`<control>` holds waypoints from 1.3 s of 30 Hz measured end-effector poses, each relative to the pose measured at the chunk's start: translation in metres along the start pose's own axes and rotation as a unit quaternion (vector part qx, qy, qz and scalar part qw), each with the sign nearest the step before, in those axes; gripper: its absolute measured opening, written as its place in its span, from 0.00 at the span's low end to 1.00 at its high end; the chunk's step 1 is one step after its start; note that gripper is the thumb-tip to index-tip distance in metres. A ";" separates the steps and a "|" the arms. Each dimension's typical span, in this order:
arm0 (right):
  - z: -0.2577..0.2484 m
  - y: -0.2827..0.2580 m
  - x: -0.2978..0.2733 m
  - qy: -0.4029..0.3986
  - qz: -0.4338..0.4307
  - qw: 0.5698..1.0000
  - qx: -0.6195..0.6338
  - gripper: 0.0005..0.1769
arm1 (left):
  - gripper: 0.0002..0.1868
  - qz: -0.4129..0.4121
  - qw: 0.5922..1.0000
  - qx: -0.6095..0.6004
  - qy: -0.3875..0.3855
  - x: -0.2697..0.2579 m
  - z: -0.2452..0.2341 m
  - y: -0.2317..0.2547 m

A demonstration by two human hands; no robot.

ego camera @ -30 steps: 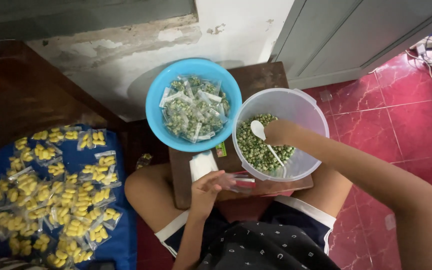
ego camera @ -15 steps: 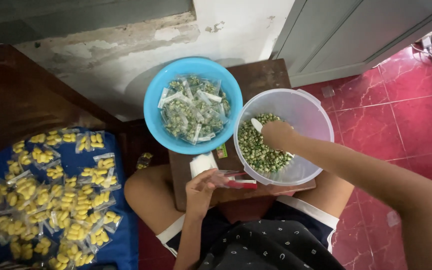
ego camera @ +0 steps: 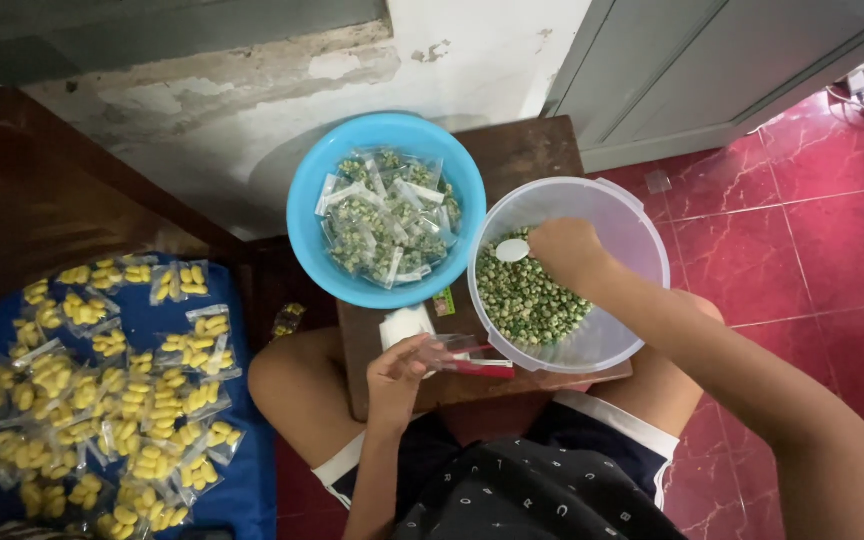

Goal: Packaging green peas into small plastic bags using a spoon and sealing them with a stapler

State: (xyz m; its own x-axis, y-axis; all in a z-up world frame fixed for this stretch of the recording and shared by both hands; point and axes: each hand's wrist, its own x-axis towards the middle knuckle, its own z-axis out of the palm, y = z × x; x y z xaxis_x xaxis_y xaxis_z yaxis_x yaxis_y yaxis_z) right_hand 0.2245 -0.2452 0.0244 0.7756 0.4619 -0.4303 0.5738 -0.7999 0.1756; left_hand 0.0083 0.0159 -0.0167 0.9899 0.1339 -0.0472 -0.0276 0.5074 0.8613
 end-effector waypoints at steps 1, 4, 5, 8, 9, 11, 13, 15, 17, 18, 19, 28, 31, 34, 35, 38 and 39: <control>0.001 0.000 -0.001 0.006 -0.011 1.000 0.004 0.15 | 0.32 -0.004 1.000 0.005 -0.001 0.000 0.001 0.003; 0.009 -0.002 0.004 0.025 -0.022 0.999 0.018 0.14 | 0.31 -0.010 1.000 0.007 -0.003 0.001 -0.001 0.002; 0.012 -0.003 0.007 0.037 -0.023 0.999 0.028 0.14 | 0.31 -0.010 1.000 0.003 -0.003 0.001 -0.003 0.000; 0.003 -0.005 0.004 0.035 -0.030 0.998 0.040 0.13 | 0.31 -0.001 1.000 -0.001 -0.002 0.000 -0.004 -0.004; 0.003 -0.004 0.006 0.036 -0.031 0.998 0.040 0.13 | 0.31 0.000 1.000 0.000 -0.002 -0.001 -0.003 -0.002; 0.003 -0.002 0.008 0.041 -0.031 0.998 0.045 0.08 | 0.32 0.004 1.000 0.006 -0.001 -0.002 0.000 0.000; -0.024 -0.005 -0.008 0.026 -0.023 0.998 0.051 0.09 | 0.32 0.005 1.000 0.013 0.003 -0.005 -0.002 0.002; -0.046 -0.007 -0.025 0.014 -0.015 0.998 0.056 0.11 | 0.32 0.008 1.000 0.020 0.006 -0.006 -0.006 0.003; -0.064 -0.008 -0.042 0.036 -0.002 0.997 0.072 0.09 | 0.31 0.013 0.999 0.032 0.004 -0.007 -0.012 0.001; -0.073 -0.010 -0.050 0.037 -0.003 0.997 0.071 0.09 | 0.31 0.014 0.999 0.033 0.004 -0.007 -0.011 0.003; -0.083 -0.011 -0.058 0.041 0.001 0.995 0.086 0.09 | 0.31 0.017 1.000 0.022 0.001 -0.008 -0.009 0.004; -0.083 0.004 -0.115 0.123 0.064 0.984 0.108 0.11 | 0.28 0.010 1.000 0.012 0.002 -0.011 -0.004 0.002; -0.110 0.007 -0.150 0.141 0.069 0.979 0.126 0.13 | 0.27 -0.004 1.000 0.011 0.009 -0.014 0.024 0.023; -0.127 0.011 -0.179 0.138 0.066 0.979 0.134 0.12 | 0.24 -0.018 1.000 0.022 0.007 -0.015 0.044 0.035; -0.129 0.013 -0.188 0.133 0.064 0.982 0.121 0.10 | 0.22 -0.028 0.999 0.026 -0.003 -0.015 0.048 0.038; -0.150 0.015 -0.212 0.131 0.002 0.971 0.202 0.22 | 0.27 -0.040 0.998 0.054 0.014 -0.016 0.073 0.062; -0.152 0.015 -0.218 0.132 -0.001 0.971 0.201 0.22 | 0.27 -0.037 0.998 0.054 0.017 -0.016 0.076 0.065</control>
State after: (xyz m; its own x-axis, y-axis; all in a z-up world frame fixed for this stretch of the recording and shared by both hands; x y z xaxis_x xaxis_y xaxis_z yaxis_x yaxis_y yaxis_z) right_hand 0.1042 -0.2995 0.2550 0.8455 0.5033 -0.1784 0.4676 -0.8592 -0.2076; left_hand 0.0011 -0.0176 0.0784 0.9835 0.1286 -0.1273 0.0618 0.4227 0.9041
